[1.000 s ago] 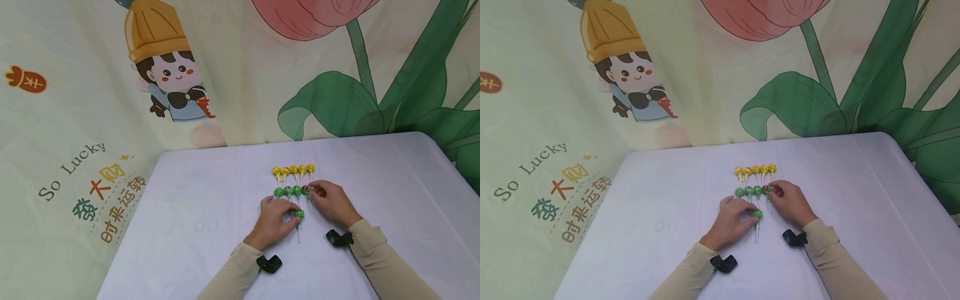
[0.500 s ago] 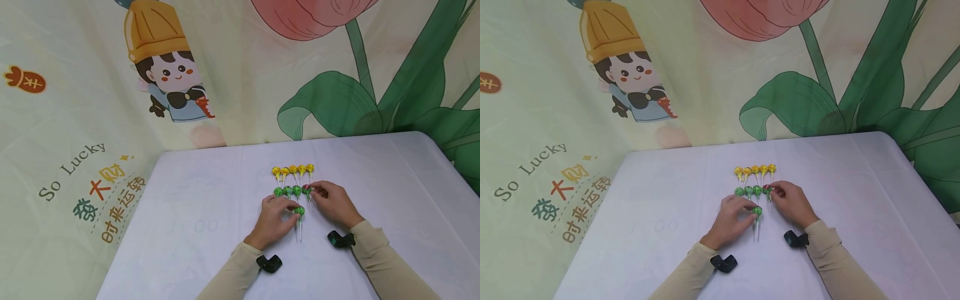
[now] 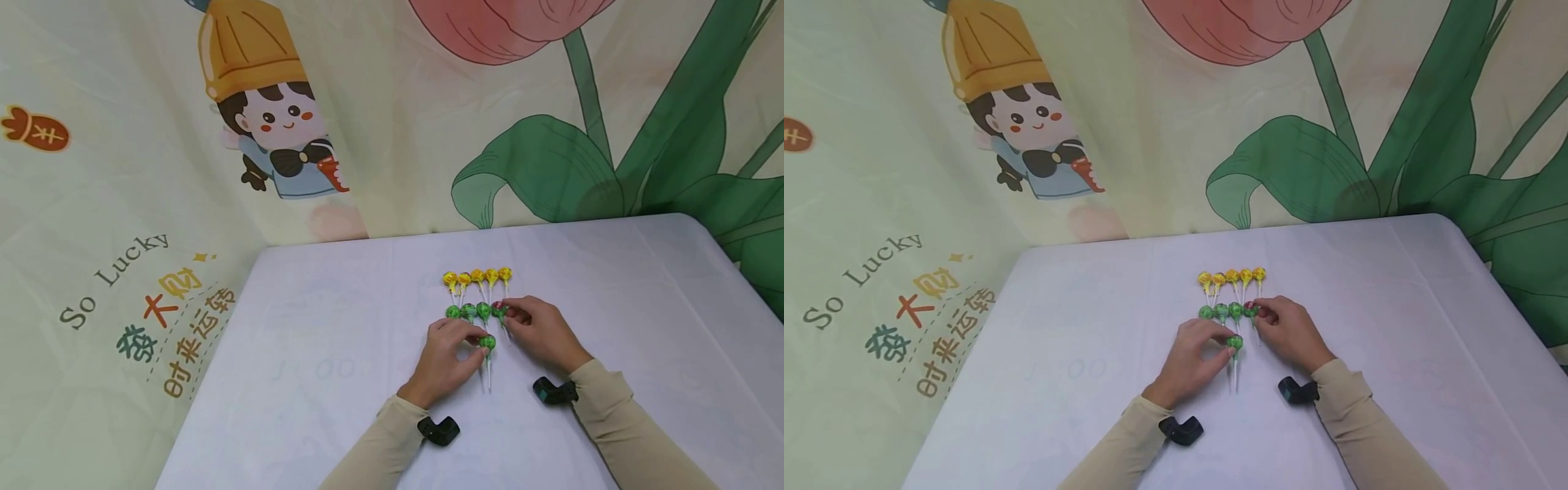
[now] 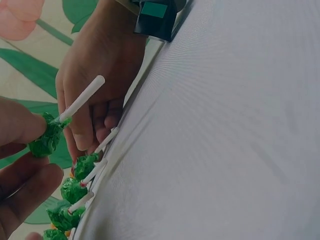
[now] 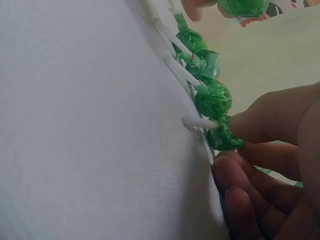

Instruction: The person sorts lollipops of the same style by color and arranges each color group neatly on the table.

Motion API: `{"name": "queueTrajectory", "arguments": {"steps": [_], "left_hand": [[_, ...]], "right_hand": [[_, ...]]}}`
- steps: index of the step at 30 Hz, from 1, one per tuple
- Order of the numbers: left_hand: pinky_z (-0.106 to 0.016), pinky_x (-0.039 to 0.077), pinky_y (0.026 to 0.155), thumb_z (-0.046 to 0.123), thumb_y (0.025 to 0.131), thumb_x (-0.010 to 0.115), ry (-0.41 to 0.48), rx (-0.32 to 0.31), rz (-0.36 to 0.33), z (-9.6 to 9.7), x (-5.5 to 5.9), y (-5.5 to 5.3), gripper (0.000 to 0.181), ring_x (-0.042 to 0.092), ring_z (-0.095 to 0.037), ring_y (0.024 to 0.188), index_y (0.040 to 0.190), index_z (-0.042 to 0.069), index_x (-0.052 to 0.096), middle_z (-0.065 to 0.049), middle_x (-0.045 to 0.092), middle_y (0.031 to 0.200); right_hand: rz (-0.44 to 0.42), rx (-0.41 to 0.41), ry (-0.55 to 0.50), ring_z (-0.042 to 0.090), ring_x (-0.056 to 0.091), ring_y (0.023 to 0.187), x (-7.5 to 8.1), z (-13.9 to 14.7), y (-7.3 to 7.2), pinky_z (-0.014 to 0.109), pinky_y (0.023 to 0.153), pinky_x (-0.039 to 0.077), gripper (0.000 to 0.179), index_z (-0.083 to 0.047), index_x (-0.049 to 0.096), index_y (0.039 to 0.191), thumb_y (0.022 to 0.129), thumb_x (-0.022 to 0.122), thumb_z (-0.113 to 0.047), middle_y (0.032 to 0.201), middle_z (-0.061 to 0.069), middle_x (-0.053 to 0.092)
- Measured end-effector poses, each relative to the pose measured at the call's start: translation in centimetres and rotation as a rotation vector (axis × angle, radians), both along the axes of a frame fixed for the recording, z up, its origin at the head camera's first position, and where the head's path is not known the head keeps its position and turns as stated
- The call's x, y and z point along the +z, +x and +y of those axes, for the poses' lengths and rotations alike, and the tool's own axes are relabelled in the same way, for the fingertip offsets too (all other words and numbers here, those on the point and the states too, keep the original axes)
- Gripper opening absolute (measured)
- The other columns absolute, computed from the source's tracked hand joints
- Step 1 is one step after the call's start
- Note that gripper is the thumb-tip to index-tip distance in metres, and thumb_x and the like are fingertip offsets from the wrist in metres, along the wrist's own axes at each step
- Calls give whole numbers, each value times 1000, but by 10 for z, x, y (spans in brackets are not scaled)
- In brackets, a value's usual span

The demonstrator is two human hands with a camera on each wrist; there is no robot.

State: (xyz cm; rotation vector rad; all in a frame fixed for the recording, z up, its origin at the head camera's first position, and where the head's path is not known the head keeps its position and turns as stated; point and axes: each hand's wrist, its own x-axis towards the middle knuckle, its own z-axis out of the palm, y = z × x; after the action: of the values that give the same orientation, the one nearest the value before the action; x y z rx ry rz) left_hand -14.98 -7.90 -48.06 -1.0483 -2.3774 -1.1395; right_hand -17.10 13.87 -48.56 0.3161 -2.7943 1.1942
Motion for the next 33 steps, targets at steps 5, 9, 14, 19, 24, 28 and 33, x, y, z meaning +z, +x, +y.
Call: {"name": "queueTrajectory", "arguments": {"steps": [5, 9, 14, 19, 24, 28, 33], "left_hand": [[-38, 33, 93, 22, 83, 68, 0, -11, 17, 1, 0, -2, 18, 57, -4, 86, 101, 19, 65, 11, 61, 94], [-35, 36, 90, 20, 82, 68, -4, -19, 36, 0, 2, -6, 19, 57, -4, 84, 100, 19, 65, 11, 61, 93], [-29, 39, 85, 18, 83, 66, 11, -39, 6, -1, 4, -11, 18, 59, -4, 82, 101, 17, 65, 9, 62, 93], [-22, 42, 81, 18, 84, 67, 33, -25, -100, 0, 6, -12, 18, 58, -5, 82, 102, 16, 65, 9, 61, 93], [-25, 46, 78, 18, 84, 68, 72, -3, -195, 2, 14, -12, 18, 58, -8, 82, 102, 17, 65, 9, 59, 92], [-29, 48, 77, 18, 84, 68, 95, -5, -252, 4, 18, -15, 19, 58, -8, 82, 102, 17, 65, 8, 60, 92], [-34, 50, 79, 23, 85, 67, 129, -19, -359, 7, 22, -21, 22, 59, -3, 86, 106, 17, 64, 8, 59, 99]], "right_hand": [[-6, -4, -13, 14, 56, 82, 0, 0, 1, 34, 71, 48, 34, -6, 61, 118, 86, 63, -19, 96, 2, 61], [-12, -1, -15, 14, 56, 82, -2, -1, 1, 34, 72, 48, 35, -6, 61, 119, 87, 64, -20, 97, 2, 61], [3, -3, -17, 14, 56, 81, -5, 0, 2, 33, 71, 48, 35, -6, 61, 118, 86, 64, -20, 96, 2, 61], [-6, -25, -15, 14, 57, 84, -5, 3, 8, 34, 74, 49, 34, -7, 61, 118, 88, 62, -21, 98, 1, 61], [-13, -40, -14, 14, 56, 83, -3, 7, 16, 34, 73, 48, 29, -8, 62, 115, 89, 61, -21, 96, 0, 61], [-15, -32, -3, 12, 56, 82, -2, 11, 23, 33, 72, 49, 27, -10, 63, 114, 89, 61, -21, 96, -2, 61], [6, -37, 4, 11, 55, 81, -1, 18, 30, 32, 71, 49, 26, -12, 63, 113, 89, 61, -22, 95, -3, 61]]}}
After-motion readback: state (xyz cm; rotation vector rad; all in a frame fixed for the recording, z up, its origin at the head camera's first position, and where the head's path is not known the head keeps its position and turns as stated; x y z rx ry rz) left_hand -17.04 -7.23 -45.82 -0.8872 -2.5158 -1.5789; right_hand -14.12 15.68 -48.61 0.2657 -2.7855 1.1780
